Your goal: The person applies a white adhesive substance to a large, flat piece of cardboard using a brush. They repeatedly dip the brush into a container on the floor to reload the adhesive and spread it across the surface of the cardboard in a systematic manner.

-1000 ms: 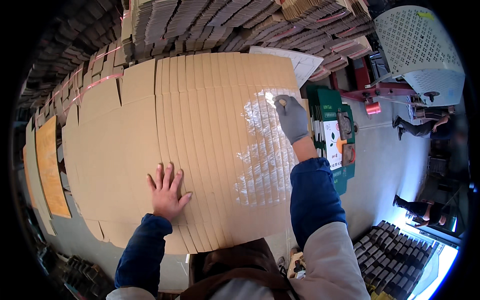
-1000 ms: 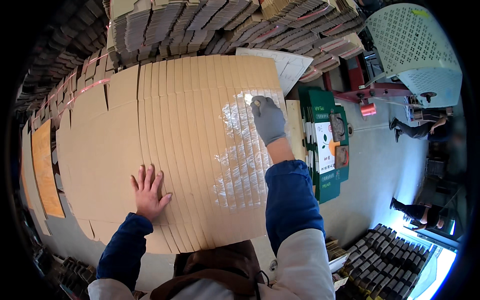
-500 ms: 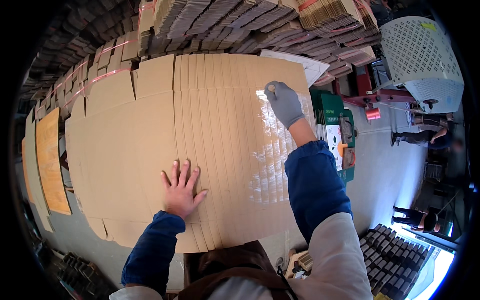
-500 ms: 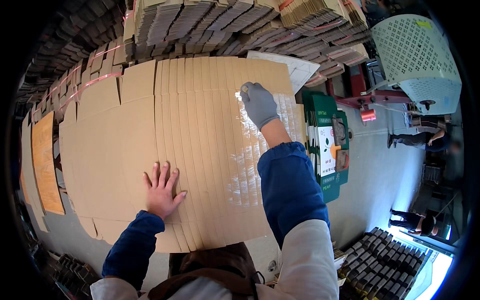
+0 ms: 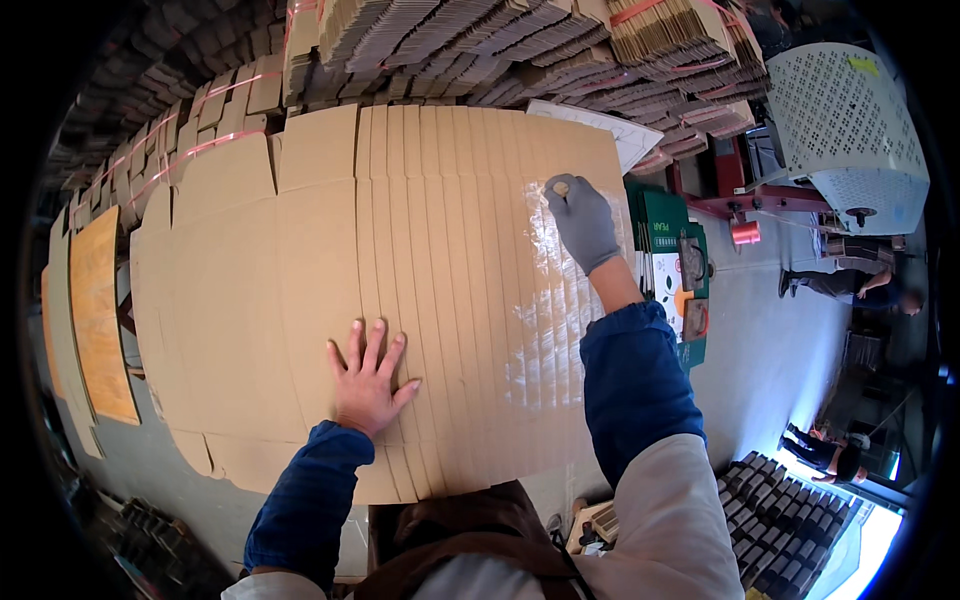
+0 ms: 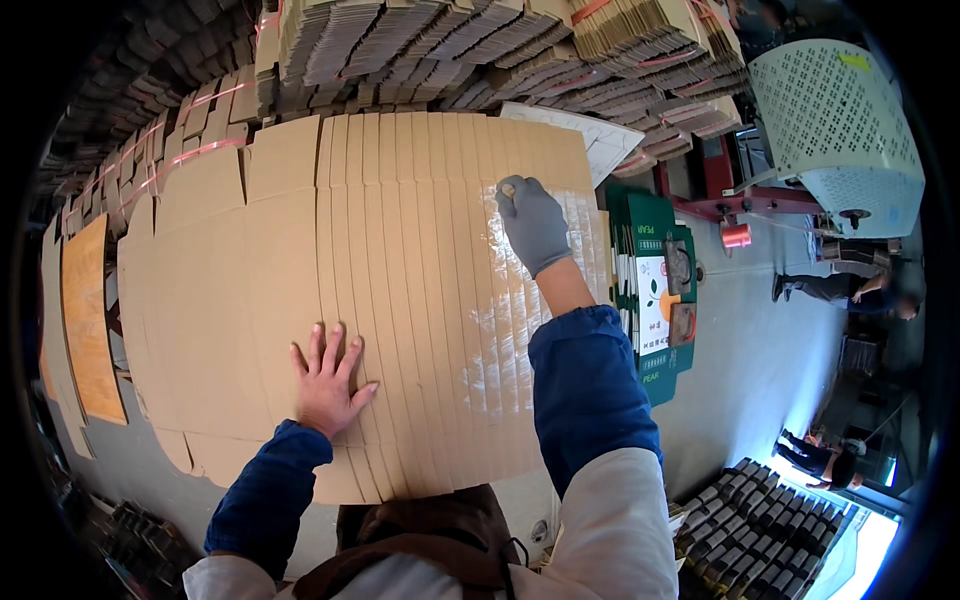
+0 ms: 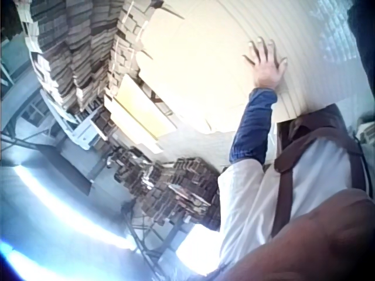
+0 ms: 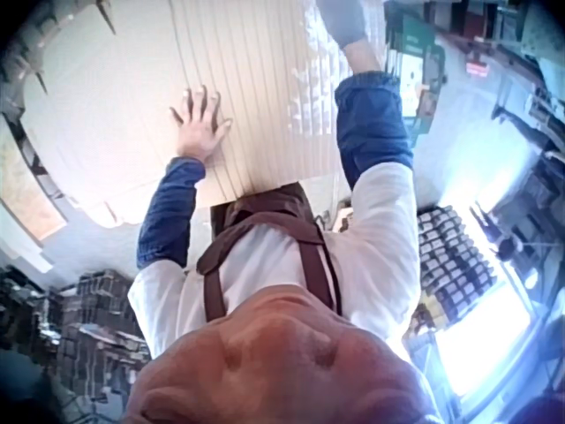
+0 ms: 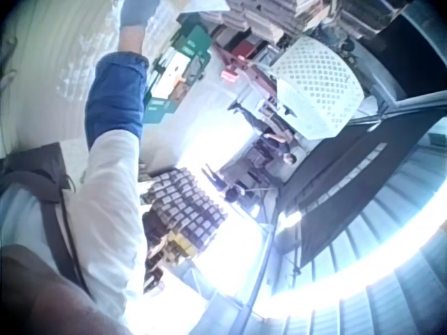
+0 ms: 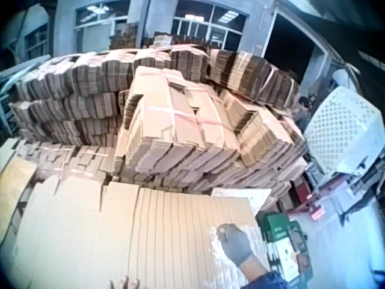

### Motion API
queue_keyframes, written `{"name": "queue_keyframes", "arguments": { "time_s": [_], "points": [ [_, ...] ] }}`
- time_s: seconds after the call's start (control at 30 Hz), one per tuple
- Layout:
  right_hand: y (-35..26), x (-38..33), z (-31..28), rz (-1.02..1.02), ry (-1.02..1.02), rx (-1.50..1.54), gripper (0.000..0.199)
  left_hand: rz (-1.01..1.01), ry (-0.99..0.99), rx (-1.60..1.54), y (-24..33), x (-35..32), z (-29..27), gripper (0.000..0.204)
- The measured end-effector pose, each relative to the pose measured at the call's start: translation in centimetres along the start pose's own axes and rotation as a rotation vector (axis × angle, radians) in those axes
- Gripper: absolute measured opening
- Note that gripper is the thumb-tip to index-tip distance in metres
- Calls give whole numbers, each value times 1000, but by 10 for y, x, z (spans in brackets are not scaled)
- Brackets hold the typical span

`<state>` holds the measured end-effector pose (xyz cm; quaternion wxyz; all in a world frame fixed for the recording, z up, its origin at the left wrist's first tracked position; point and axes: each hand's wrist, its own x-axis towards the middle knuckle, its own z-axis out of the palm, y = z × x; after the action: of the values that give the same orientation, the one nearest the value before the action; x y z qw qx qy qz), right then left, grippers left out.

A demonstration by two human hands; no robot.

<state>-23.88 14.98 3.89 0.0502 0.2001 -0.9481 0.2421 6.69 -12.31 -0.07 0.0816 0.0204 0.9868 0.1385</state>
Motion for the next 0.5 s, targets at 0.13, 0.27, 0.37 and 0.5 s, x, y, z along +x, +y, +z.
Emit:
{"name": "queue_keyframes", "arguments": {
  "time_s": [0.13, 0.27, 0.37, 0.5],
  "points": [
    [46, -6, -15, 244, -15, -161, 14, 11, 2, -5, 2, 5, 0, 78],
    [-34, -18, 5, -30, 10, 108, 14, -16, -34, 14, 1, 0, -3, 78],
    [-3, -23, 10, 37, -51, -33, 14, 2, -26, 5, 4, 4, -4, 78],
    [6, -25, -16, 145, 30, 17, 12, -3, -32, 23, 3, 2, -6, 77]
  ]
}}
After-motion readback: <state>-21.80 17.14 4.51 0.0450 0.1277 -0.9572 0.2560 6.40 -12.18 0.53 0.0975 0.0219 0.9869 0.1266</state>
